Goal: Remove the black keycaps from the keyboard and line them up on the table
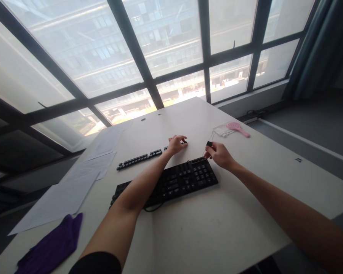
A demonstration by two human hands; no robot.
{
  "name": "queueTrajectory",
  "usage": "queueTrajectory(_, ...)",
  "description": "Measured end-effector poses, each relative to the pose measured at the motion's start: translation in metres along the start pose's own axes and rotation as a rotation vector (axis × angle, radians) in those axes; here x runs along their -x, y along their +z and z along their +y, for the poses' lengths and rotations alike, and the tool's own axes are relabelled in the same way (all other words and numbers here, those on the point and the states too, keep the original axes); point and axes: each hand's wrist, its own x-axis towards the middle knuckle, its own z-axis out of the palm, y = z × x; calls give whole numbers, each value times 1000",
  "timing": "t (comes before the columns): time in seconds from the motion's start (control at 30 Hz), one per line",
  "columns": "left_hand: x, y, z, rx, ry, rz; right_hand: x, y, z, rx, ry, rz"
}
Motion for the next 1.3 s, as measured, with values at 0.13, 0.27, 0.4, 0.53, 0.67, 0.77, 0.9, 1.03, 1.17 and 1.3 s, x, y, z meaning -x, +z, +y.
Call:
queueTrajectory(0.13, 1, 1, -2, 0, 2, -7, 0, 0, 2, 19, -7, -2)
queueTrajectory(0.27, 1, 4, -4, 2, -19, -6, -1, 0, 3, 32, -15, -8)
queueTrajectory(0.4, 2, 6, -5, 2, -33, -3, -1, 0, 3, 36, -18, -23)
queueTrajectory(0.53, 3, 5, -4, 15, -30, -11, 0, 1, 1, 37, -19, -26)
queueTrajectory(0.67, 3, 4, -4, 7, -11, -10, 1, 1, 2, 51, -17, -25)
queueTrajectory(0.77, 1, 2, -5, -17, 10, -20, 0, 1, 3, 53, -20, -26)
queueTrajectory(0.9, 0, 2, -7, -40, 19, -36, 0, 0, 4, 52, -22, -31)
queueTrajectory(1.03, 1, -1, -6, -45, 9, -58, 0, 1, 3, 52, -17, -30)
queueTrajectory(1.17, 3, -22, -6, -41, 41, -18, 0, 0, 2, 35, -17, -26)
queueTrajectory(1.3, 18, -66, -21, -64, 9, 118, 0, -1, -1, 4, -28, -6)
